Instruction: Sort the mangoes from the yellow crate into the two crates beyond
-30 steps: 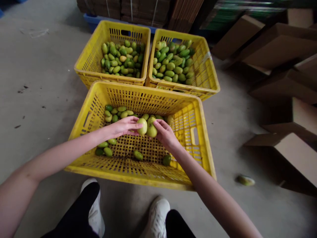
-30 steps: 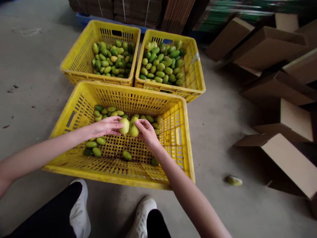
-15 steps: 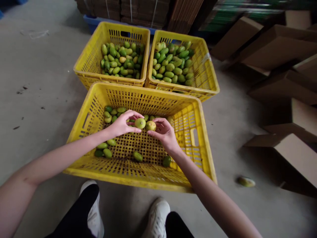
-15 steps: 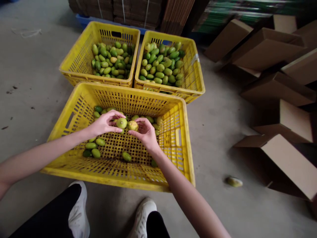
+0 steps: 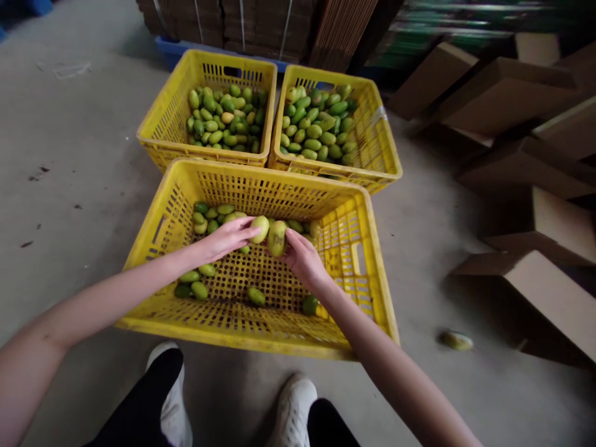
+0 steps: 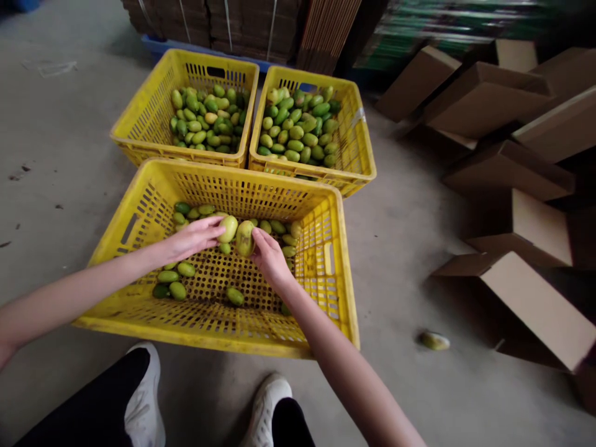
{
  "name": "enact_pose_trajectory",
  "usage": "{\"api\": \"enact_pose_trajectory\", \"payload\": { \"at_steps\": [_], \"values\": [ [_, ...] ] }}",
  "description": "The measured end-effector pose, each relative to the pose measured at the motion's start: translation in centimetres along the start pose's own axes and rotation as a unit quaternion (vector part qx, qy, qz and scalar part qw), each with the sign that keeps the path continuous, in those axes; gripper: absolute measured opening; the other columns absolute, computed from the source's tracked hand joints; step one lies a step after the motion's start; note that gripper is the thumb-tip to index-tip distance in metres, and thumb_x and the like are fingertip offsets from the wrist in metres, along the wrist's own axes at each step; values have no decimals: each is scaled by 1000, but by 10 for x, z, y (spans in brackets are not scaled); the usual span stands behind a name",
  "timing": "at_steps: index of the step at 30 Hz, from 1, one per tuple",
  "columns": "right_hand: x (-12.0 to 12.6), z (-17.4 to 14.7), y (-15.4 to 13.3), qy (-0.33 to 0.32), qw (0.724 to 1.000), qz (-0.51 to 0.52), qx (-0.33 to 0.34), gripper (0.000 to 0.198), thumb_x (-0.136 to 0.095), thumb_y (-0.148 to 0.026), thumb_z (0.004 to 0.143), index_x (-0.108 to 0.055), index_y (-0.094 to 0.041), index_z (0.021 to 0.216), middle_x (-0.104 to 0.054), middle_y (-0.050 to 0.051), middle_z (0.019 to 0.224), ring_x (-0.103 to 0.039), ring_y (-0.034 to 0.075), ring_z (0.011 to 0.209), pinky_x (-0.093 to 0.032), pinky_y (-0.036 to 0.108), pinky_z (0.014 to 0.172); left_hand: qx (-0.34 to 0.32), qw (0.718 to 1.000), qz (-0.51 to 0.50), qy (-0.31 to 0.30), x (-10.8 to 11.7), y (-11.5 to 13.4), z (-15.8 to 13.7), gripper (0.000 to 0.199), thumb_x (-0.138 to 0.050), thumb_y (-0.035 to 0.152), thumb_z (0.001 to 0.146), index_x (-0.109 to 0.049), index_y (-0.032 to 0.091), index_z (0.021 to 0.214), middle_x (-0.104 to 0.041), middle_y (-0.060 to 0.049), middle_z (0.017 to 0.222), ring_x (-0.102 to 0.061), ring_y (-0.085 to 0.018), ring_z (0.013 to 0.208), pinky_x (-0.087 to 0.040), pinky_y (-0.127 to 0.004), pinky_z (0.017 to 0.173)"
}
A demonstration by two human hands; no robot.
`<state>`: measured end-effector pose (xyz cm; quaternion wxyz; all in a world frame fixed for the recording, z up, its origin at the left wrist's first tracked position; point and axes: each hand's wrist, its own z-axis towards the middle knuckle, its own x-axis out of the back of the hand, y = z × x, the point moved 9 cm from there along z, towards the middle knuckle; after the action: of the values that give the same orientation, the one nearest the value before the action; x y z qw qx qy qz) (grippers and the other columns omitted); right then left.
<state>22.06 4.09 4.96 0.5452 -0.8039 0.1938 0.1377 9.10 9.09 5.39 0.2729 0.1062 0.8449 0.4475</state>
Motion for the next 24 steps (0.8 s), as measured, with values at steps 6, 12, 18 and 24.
{"api": "enact_pose_trajectory", "payload": {
  "at_steps": [6,12,18,24],
  "values": [
    [-6,-3,-1,-23,999,-39,2,44,-89,-41,59,-72,-23,95,-72,0,90,-65,17,83,-53,31,79,20,999,18,-25,-1,-10,0,42,-84,28,69,-69,15,106,-70,-9,108,-66,-19,100,-52,-31,90],
    [10,1,-13,3,999,41,27,36,-86,-45,63,-70,-23,88,-71,0,88,-65,16,79,-54,28,73,-2,997,-83,-4,5,7,3,24,-76,15,76,-68,15,99,-71,-8,98,-69,-15,89,-55,-27,83],
    [9,2,-12,-16,999,45,20,38,-87,-42,64,-72,-24,94,-73,2,93,-68,18,87,-55,30,80,6,997,-82,-2,3,6,2,20,-67,10,83,-71,14,102,-73,-10,105,-68,-19,102,-54,-31,95],
    [13,4,-8,4,998,62,-4,44,-91,-42,57,-69,-23,90,-72,-1,84,-68,15,71,-58,30,70,15,1000,-24,-13,2,7,-2,20,-76,21,78,-73,12,96,-73,-11,103,-68,-22,102,-57,-31,87]
  ]
}}
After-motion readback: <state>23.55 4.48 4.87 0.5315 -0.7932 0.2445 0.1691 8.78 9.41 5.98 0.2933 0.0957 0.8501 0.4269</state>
